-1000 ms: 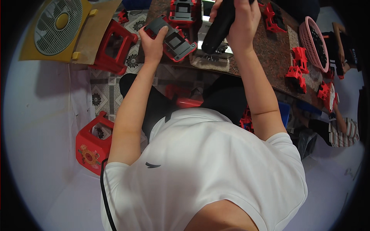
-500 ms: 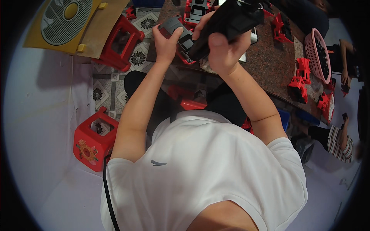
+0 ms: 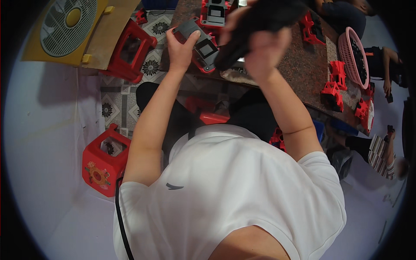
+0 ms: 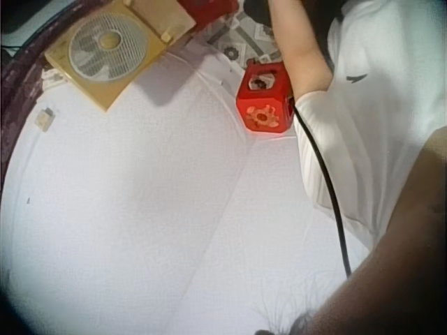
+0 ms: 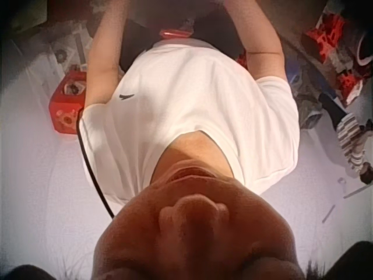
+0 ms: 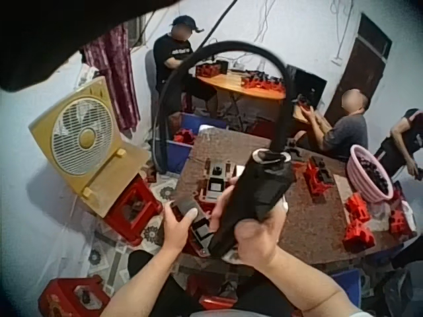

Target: Assembling red plastic components using an electric screwdriver at a workshop table.

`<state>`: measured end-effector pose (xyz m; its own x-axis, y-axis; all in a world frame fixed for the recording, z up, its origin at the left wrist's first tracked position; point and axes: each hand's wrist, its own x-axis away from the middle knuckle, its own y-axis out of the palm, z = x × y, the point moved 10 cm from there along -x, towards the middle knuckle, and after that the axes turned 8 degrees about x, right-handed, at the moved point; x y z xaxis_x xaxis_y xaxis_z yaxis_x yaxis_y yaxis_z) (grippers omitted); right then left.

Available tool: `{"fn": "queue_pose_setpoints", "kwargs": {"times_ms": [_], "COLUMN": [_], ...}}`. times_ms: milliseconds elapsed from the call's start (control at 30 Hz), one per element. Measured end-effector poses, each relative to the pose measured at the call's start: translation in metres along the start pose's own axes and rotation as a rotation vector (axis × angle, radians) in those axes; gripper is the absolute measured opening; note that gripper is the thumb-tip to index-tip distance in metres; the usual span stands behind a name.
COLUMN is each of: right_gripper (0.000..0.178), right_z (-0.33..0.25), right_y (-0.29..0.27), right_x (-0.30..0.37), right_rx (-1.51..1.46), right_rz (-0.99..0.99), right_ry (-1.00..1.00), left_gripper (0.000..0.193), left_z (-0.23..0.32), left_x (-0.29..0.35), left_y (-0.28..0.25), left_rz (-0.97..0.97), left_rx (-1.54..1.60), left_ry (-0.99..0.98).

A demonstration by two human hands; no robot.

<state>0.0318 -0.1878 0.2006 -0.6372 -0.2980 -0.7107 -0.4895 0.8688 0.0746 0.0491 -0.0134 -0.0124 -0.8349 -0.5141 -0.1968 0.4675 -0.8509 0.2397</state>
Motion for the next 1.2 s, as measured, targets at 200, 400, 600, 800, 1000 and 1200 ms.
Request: {"fn": "queue_pose_setpoints", "kwargs": {"times_ms": [200, 400, 600, 800, 1000, 1200], "right_gripper": [0.052, 0.047, 0.031, 0.036, 0.032, 0.032], "right_z": [-0.029, -0.026, 0.002, 0.002, 0.037, 0.050], "right_y": [-0.066, -0.079, -0.087, -0.060, -0.023, -0.005], "right_x": [0.007, 0.033, -0.004, -0.053, -0.079, -0.084], "right_rx": [0.374, 0.420, 0.259, 0.120, 0.149, 0.135], "right_rz": [-0.004, 0.037, 0.139, 0.276, 0.282, 0.240], "right_ry": [-0.134, -0.224, 0.178, 0.026, -0.220, -0.382], "left_gripper": [0.056, 0.059, 0.057, 0.056, 0.053, 0.056], "left_z": [0.004, -0.007, 0.000, -0.005, 0.005, 0.002], "left_x": [0.004, 0.005, 0.006, 0.004, 0.005, 0.005], "left_y": [0.005, 0.010, 0.005, 0.003, 0.006, 0.011], "left_rz": [-0.013, 0.007, 0.020, 0.028, 0.046, 0.016], "left_rx": [0.139, 0.231, 0.148, 0.136, 0.111, 0.209], "left_ry": [-0.056, -0.164, -0.163, -0.129, -0.129, -0.165]}}
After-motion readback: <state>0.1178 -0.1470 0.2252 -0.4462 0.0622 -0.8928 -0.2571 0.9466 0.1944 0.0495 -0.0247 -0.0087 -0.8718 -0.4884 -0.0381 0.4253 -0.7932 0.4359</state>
